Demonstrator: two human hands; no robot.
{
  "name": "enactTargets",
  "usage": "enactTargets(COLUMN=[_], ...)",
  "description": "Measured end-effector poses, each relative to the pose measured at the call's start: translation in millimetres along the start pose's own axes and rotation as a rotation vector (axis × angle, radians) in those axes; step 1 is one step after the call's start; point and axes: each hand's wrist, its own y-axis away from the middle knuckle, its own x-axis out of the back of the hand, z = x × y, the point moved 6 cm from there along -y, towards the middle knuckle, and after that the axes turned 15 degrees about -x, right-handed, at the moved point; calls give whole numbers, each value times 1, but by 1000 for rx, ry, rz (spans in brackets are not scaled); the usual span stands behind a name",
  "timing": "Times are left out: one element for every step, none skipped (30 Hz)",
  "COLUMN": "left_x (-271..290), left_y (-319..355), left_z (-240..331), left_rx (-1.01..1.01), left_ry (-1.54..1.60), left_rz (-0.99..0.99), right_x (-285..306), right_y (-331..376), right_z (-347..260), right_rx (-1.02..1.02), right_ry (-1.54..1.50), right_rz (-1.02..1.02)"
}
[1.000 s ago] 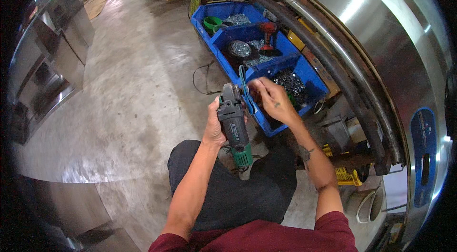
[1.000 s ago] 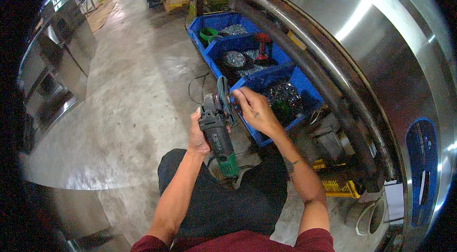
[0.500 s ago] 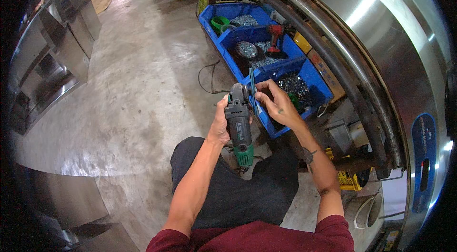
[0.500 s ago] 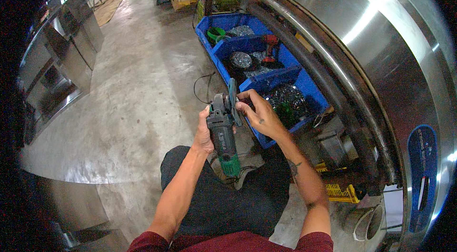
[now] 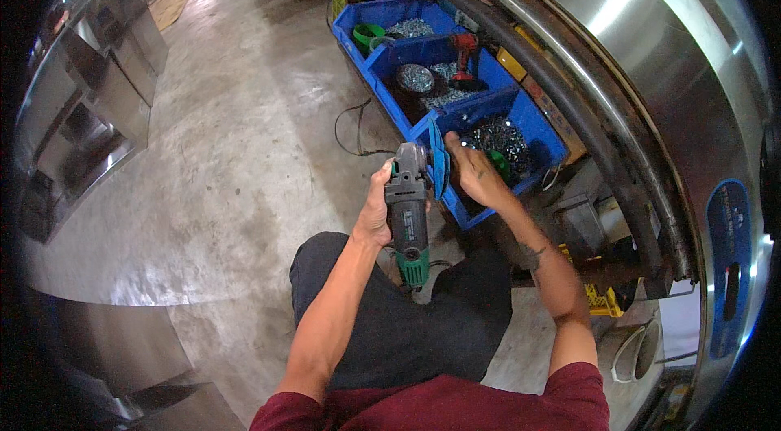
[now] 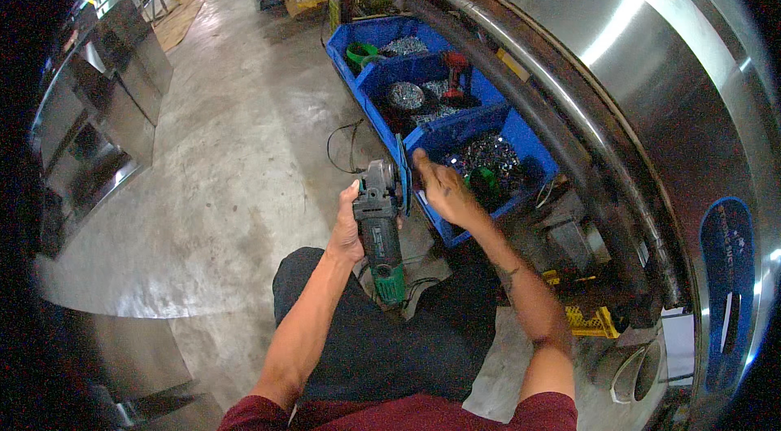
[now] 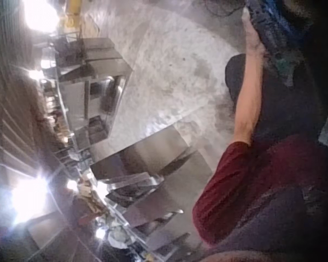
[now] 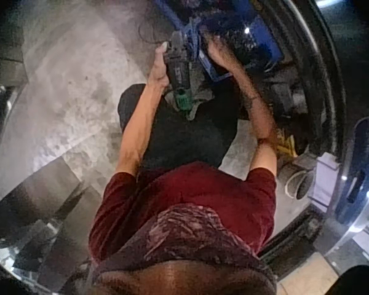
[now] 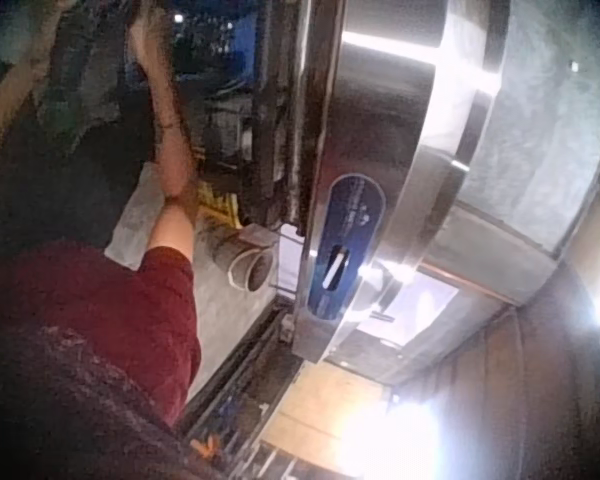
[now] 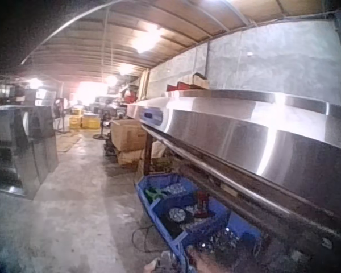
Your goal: The person sits on the floor and uses an angle grinder to smooth the edge of a metal part. Then the person stands and applies a substance from a small container onto the surface of a large stainless steel unit using a small applicator.
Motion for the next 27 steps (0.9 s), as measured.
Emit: enactTargets(left_x=[-1, -2, -4, -5, -6, -7, -4, -3, -1, 0, 1, 1, 0, -2, -3, -5, -6, -9, -8, -7, -6, -5, -5, -4, -4, -5, -6], left_y=[0, 1, 1, 0, 1, 4, 2, 0, 1, 1, 1, 1, 0, 0, 0, 0, 1, 1, -3, -6, -5, -3, -4, -4, -3, -3, -3], left_z=[0, 0, 0, 0, 0, -2, -1, -1, -3, -3, -3, -1, -1, -2, -3, -2, -2, -2, 0, 3, 4, 3, 3, 3, 2, 1, -1], left_rx=[8, 14, 21, 35, 57, 83, 83, 80, 81, 66, 46, 24, 30, 37, 53, 44, 47, 47, 24, -7, -30, -21, -27, -30, -21, 6, 30], left_ry=[7, 10, 7, 19, 24, 36, 10, -9, -25, -36, -49, -66, -44, -23, -12, -9, -18, -18, -84, -138, -201, -167, -143, -129, -68, -22, 24], left_rz=[0, -3, -10, -27, -45, -74, -54, -47, -37, -23, -14, -10, -13, -21, -16, -40, -54, -95, -90, -106, -113, -91, -71, -53, -27, -26, -30], right_x=[9, 14, 12, 10, 4, -2, -5, -8, -13, -14, -16, -13, -4, -1, 1, 1, -2, -5, -10, -17, -18, -18, -19, -22, -11, 0, 12], right_y=[6, 13, 25, 24, 23, 20, 16, 13, 9, 6, 6, 5, 8, 13, 23, 20, 18, 12, 11, 9, 3, 0, -4, -1, 0, 3, 5], right_z=[-6, -15, -27, -27, -27, -23, -17, -17, -9, -2, 5, 9, -1, -12, -21, -16, -10, -3, -5, -5, 7, 16, 35, 47, 28, 10, -2], right_rx=[118, 291, 542, 529, 519, 425, 281, 239, 86, -47, -165, -225, -22, 220, 468, 452, 456, 388, 480, 503, 325, 187, -126, -376, -133, 37, 101], right_ry=[191, 370, 498, 491, 491, 506, 453, 177, -114, -206, -208, -149, 133, 372, 477, 499, 527, 553, 429, 305, 274, 82, -11, -137, 117, 250, 149], right_rz=[130, 266, 366, 320, 267, 201, 178, 149, 104, 30, -21, -25, 104, 215, 360, 339, 307, 301, 356, 430, 316, 284, 67, -140, -8, 137, 268])
